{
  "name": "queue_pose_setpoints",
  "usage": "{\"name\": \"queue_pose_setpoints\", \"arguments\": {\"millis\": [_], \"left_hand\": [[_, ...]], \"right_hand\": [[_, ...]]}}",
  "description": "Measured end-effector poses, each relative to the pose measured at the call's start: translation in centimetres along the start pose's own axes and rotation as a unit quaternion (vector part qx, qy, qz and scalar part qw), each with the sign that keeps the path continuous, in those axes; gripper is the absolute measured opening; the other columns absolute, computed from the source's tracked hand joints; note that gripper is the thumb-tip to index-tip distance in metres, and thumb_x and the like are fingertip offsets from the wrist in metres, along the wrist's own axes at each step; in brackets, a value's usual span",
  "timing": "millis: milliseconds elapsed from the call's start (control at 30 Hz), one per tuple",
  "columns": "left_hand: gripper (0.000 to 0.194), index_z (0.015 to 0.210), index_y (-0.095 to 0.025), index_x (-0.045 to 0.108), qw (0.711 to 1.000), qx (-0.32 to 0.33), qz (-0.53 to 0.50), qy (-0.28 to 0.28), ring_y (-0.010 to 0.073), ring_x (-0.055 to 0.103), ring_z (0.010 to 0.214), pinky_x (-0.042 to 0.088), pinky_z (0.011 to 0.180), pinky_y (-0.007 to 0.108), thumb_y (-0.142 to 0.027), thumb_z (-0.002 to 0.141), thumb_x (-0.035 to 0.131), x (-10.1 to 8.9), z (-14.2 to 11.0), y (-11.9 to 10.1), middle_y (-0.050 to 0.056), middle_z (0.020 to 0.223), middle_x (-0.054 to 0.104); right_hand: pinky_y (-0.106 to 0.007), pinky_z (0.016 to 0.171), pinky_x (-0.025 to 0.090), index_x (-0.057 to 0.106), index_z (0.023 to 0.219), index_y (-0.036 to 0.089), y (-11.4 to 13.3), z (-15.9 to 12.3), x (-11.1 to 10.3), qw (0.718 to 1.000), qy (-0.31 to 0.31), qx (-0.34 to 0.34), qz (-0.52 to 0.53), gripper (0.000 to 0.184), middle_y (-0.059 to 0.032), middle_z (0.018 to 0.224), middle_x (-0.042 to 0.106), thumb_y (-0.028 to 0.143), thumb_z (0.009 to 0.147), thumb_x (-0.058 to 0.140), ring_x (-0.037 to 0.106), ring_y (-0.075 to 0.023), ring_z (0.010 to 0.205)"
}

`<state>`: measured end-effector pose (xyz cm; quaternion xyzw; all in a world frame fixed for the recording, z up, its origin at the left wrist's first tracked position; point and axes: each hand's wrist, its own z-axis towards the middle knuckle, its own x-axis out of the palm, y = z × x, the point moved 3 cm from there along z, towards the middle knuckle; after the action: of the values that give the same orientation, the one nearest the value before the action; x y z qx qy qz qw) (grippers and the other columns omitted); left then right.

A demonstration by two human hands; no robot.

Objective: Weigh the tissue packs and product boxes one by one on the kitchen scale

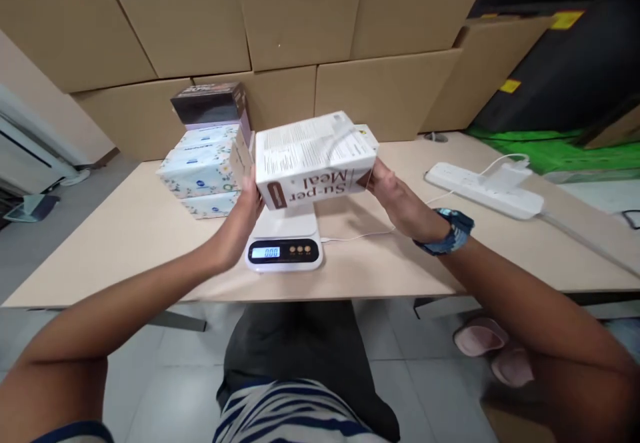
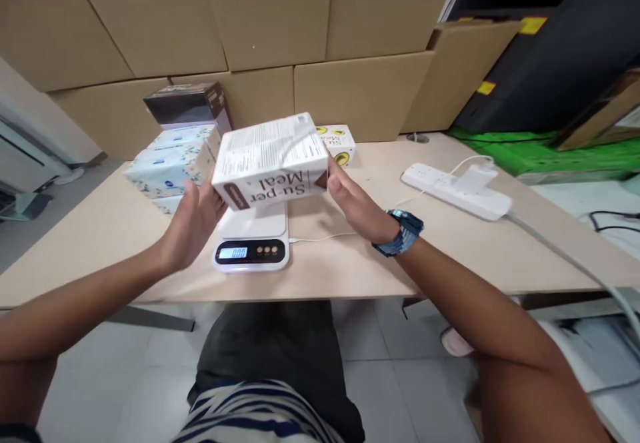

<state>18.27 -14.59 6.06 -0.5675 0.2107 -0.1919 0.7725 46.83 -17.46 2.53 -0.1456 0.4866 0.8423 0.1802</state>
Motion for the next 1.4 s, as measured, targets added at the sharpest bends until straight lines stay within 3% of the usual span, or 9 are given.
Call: {"name": "queue_pose_setpoints", "arguments": {"millis": [133,333,567,667,767,833,933,1100,1400], "left_hand": [[0.090,0.173,-0.045,0.044,0.998,-0.062,0.014,0.027,0.0316,0.004,0.183,0.012,0.151,0.049,-0.095,0.100,0.029,-1.4,-5.7,1.7,-0.013,0.191,0.024],[0.084,0.172,-0.038,0.048,0.999,-0.025,0.014,-0.024,0.0309,0.014,0.182,0.012,0.151,0.049,-0.085,0.107,0.024,-3.0,-5.3,5.8,-0.002,0.187,0.038],[0.078,0.170,-0.034,0.049,0.993,-0.023,-0.105,-0.054,0.0324,0.030,0.177,0.023,0.150,0.052,-0.081,0.110,0.031,-1.5,-6.3,8.6,0.003,0.183,0.045],[0.078,0.173,-0.037,0.043,0.994,-0.035,-0.103,-0.030,0.0327,0.024,0.179,0.020,0.150,0.052,-0.081,0.110,0.033,-1.7,-5.9,8.3,0.002,0.186,0.039],[0.081,0.173,-0.036,0.043,0.995,-0.024,-0.099,-0.025,0.0341,0.021,0.180,0.020,0.150,0.053,-0.083,0.108,0.032,-2.2,-5.5,8.4,0.004,0.186,0.039],[0.082,0.172,-0.033,0.045,0.995,-0.014,-0.095,-0.023,0.0346,0.024,0.179,0.022,0.149,0.054,-0.083,0.109,0.028,-2.4,-5.5,8.7,0.005,0.187,0.037],[0.080,0.170,-0.031,0.048,0.995,-0.020,-0.094,-0.033,0.0333,0.030,0.176,0.024,0.149,0.052,-0.079,0.111,0.023,-2.7,-5.7,9.2,0.005,0.185,0.041],[0.077,0.173,-0.032,0.046,0.993,-0.060,-0.098,-0.041,0.0321,0.033,0.175,0.026,0.148,0.048,-0.076,0.113,0.026,-2.8,-6.1,8.9,0.005,0.181,0.047],[0.072,0.180,-0.040,0.030,0.979,-0.105,-0.169,-0.041,0.0272,0.011,0.182,0.009,0.152,0.046,-0.070,0.115,0.025,-4.1,-7.5,9.2,-0.005,0.193,0.020]], "right_hand": [[-0.062,0.148,0.024,0.038,0.176,0.042,-0.1,-4.5,3.6,0.992,0.087,0.022,0.090,0.093,0.0018,0.185,0.039,0.092,0.098,0.044,0.032,-0.0329,0.176],[-0.064,0.147,0.012,0.014,0.182,0.046,-1.6,-6.0,5.2,0.986,0.158,0.029,0.041,0.099,0.0040,0.190,0.026,0.089,0.099,0.047,0.008,-0.0298,0.181],[-0.066,0.149,0.016,0.012,0.182,0.045,-1.8,-7.2,4.8,0.981,0.189,0.037,-0.002,0.099,0.0041,0.192,0.019,0.087,0.100,0.048,0.010,-0.0317,0.181],[-0.067,0.148,0.023,0.043,0.174,0.043,-2.2,-6.3,4.1,0.989,0.133,0.060,0.033,0.091,0.0006,0.184,0.041,0.092,0.097,0.048,0.030,-0.0348,0.177],[-0.072,0.139,0.039,0.083,0.128,0.032,-2.9,-3.6,3.4,0.995,-0.020,0.092,0.044,0.077,-0.0087,0.151,0.076,0.092,0.098,0.046,0.064,-0.0380,0.153],[-0.068,0.125,0.054,0.086,0.101,0.025,-3.5,-1.4,3.2,0.984,-0.127,0.111,0.054,0.081,-0.0132,0.122,0.085,0.090,0.102,0.038,0.079,-0.0345,0.125],[-0.051,0.099,0.066,0.083,0.105,0.021,-4.8,0.7,3.4,0.955,-0.232,0.134,0.124,0.084,-0.0150,0.115,0.085,0.090,0.103,0.035,0.081,-0.0261,0.100],[-0.037,0.095,0.067,0.065,0.149,0.027,-7.4,-0.6,4.5,0.940,-0.220,0.187,0.180,0.087,-0.0148,0.151,0.073,0.093,0.093,0.056,0.078,-0.0229,0.123],[-0.063,0.121,0.061,0.053,0.161,0.060,-6.7,-2.7,6.0,0.973,-0.154,0.138,0.099,0.065,-0.0020,0.172,0.058,0.082,0.100,0.054,0.068,-0.0343,0.150]]}}
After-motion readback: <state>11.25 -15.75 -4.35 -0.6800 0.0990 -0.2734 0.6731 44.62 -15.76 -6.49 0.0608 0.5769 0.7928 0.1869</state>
